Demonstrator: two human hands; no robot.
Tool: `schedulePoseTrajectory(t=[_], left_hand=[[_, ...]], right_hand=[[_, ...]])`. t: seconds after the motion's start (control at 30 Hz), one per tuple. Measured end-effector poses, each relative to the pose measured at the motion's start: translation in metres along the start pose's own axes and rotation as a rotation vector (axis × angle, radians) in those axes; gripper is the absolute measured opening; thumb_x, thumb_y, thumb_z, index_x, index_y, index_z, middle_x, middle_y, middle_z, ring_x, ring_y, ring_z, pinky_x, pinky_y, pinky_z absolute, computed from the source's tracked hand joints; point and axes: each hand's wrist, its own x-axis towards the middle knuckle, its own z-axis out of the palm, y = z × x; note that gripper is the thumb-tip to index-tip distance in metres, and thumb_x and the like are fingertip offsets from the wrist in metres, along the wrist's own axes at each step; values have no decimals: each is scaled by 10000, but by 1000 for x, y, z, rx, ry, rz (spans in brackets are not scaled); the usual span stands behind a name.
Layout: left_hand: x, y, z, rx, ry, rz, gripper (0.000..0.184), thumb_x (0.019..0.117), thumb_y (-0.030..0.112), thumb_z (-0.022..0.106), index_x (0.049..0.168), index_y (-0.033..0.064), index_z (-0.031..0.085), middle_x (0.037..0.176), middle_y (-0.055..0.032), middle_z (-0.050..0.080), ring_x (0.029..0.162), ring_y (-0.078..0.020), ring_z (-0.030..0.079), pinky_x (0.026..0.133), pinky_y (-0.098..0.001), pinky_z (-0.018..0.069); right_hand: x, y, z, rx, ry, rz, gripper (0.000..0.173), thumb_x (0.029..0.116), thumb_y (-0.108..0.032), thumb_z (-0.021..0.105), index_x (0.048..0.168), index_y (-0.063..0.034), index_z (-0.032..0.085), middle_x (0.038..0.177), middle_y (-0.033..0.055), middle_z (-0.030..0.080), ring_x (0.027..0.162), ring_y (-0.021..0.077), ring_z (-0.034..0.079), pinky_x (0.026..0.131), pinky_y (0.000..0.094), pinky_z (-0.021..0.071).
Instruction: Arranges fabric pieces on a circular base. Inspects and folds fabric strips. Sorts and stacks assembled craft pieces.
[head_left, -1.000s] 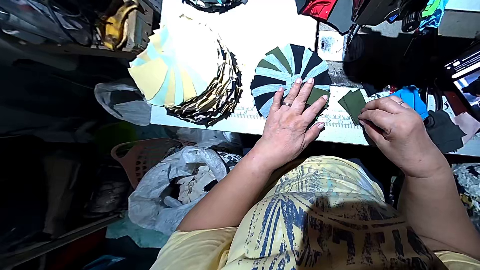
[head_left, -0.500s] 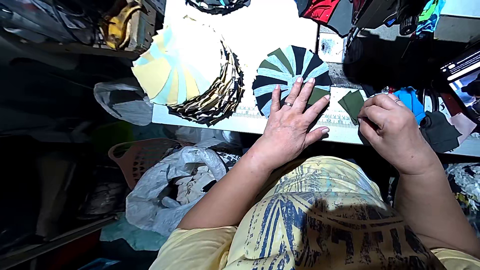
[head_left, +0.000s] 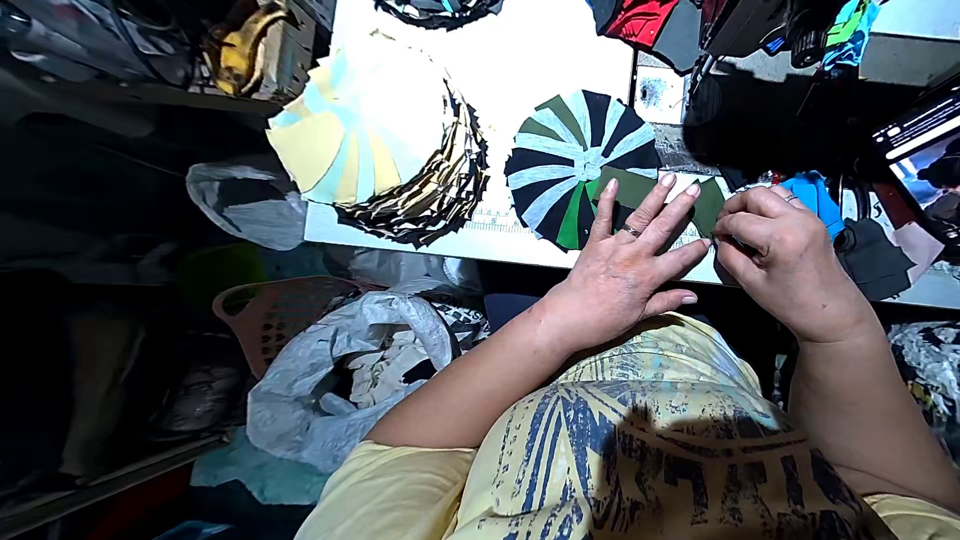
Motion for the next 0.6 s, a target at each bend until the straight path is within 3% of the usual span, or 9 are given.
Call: schedulePoseTrajectory(t=[0.3, 0.4, 0.47, 0.6], left_hand=[[3, 1, 2, 7, -31, -37, 513, 1034, 555, 469, 1433, 274, 625, 1685, -129, 280, 1590, -345, 121, 1188, -761, -32], [4, 1, 3, 12, -43, -34, 529, 1031, 570, 460, 1441, 275, 617, 1691, -137, 261, 1590, -351, 114, 1186, -766, -27], [4, 0, 1, 1, -34, -31, 529, 1029, 581, 457, 1427, 274, 626, 1688, -130, 271, 1590, -340, 124, 1196, -752, -11], [8, -3, -8, -141, 66, -35, 516, 1046, 499, 482, 1438, 190, 611, 1651, -151, 344, 1576, -349, 184, 1236, -687, 68]], right_hand=[[4, 3, 3, 46, 2, 50, 148, 933, -14, 533, 893, 21, 671, 1024, 183, 644, 1000, 328, 624, 848, 445, 517], [4, 4, -3, 126, 89, 166, 180, 1015, -40, 485, 1034, 30, 650, 1094, 163, 657, 996, 221, 655, 860, 349, 557], [7, 4, -6, 177, 214, 263, 202, 1060, -102, 479, 1120, 26, 623, 1029, 139, 654, 862, 145, 651, 762, 301, 562], [17, 3, -17, 406, 397, 262, 221, 1033, -77, 550, 1226, 23, 591, 1061, 66, 643, 869, 57, 654, 774, 226, 580]])
